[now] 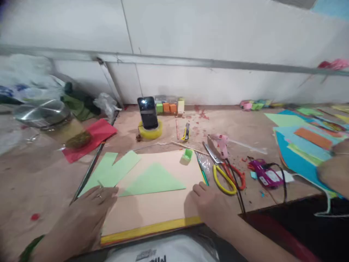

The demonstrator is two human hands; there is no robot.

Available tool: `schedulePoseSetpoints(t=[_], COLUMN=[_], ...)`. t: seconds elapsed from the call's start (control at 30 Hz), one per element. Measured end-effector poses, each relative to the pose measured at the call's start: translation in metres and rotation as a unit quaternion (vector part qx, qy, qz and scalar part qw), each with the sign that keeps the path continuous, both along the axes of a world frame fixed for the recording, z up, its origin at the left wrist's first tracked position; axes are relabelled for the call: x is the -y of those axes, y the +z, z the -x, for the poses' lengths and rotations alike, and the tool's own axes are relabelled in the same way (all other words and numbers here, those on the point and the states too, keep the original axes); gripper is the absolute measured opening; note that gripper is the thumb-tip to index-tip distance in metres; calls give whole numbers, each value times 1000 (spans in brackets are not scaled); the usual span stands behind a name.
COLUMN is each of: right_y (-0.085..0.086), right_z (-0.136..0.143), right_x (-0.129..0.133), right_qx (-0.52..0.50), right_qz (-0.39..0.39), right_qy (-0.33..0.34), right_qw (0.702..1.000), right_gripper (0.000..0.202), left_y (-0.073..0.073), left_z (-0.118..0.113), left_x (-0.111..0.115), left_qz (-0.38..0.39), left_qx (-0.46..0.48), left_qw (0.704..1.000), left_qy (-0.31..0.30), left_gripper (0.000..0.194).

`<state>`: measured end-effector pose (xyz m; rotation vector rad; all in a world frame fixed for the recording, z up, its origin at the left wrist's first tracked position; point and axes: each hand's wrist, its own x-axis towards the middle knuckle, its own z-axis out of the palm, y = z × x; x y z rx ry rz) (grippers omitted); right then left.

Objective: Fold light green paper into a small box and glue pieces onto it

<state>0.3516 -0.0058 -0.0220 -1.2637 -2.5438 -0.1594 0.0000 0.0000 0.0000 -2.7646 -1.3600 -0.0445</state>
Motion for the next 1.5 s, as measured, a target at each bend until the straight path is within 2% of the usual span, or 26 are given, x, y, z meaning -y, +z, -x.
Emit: schedulePoseSetpoints(t=[0.1,0.13,0.23,0.33,0.4,0.5,0.63,0.7,0.8,0.9,0.97,1.03,1.13,1.23,1.3,1.37,1.5], right_y=[12,13,7,-6,-12,-13,-9,-8,-9,-10,-9,-7,-2,1,1,-1,-8], right_z=[17,25,50,62,58,37,15,13,20,26,27,26,25,28,33,39,51], right_x=[-1,-2,-8,-14,-14,-8,1,3,3,2,2,3,2,-2,-6,-11,-18], right_qx=[-24,-28,-14,20,37,41,-13,-48,-66,-55,-56,-65,-81,-101,-112,-112,-101], right_qz=[-27,-21,-26,35,63,59,88,101,79,56,58,69,81,74,67,73,111], right_qy=[15,29,109,133,117,75,22,0,-36,-52,-54,-56,-55,-47,-54,-77,-144], right_qw=[999,999,994,990,990,995,996,994,994,996,995,994,992,991,990,988,978], right_gripper=[25,24,32,29,22,18,32,36,32,27,27,27,29,31,31,33,32], left_y=[7,9,13,16,18,16,6,2,-4,-8,-7,-2,6,5,-2,-10,-22], left_z=[-23,-32,-59,-74,-71,-52,-20,-14,-23,-43,-54,-62,-65,-65,-65,-65,-65], left_x=[-1,-2,-4,-6,-7,-7,-17,-27,-45,-55,-57,-56,-55,-56,-57,-58,-59], left_qz=[3,16,42,42,55,78,106,146,158,186,209,235,272,232,204,217,236], left_qx=[-7,-13,-31,-28,-27,-16,77,124,183,216,215,198,161,177,207,225,225], left_qw=[1000,1000,995,993,993,995,991,981,969,953,944,938,930,940,946,941,939], left_qy=[-10,-22,-88,-107,-98,-61,-12,13,46,104,139,162,189,175,144,129,108], left_gripper=[38,43,51,37,29,22,28,34,17,56,68,67,51,46,60,75,82])
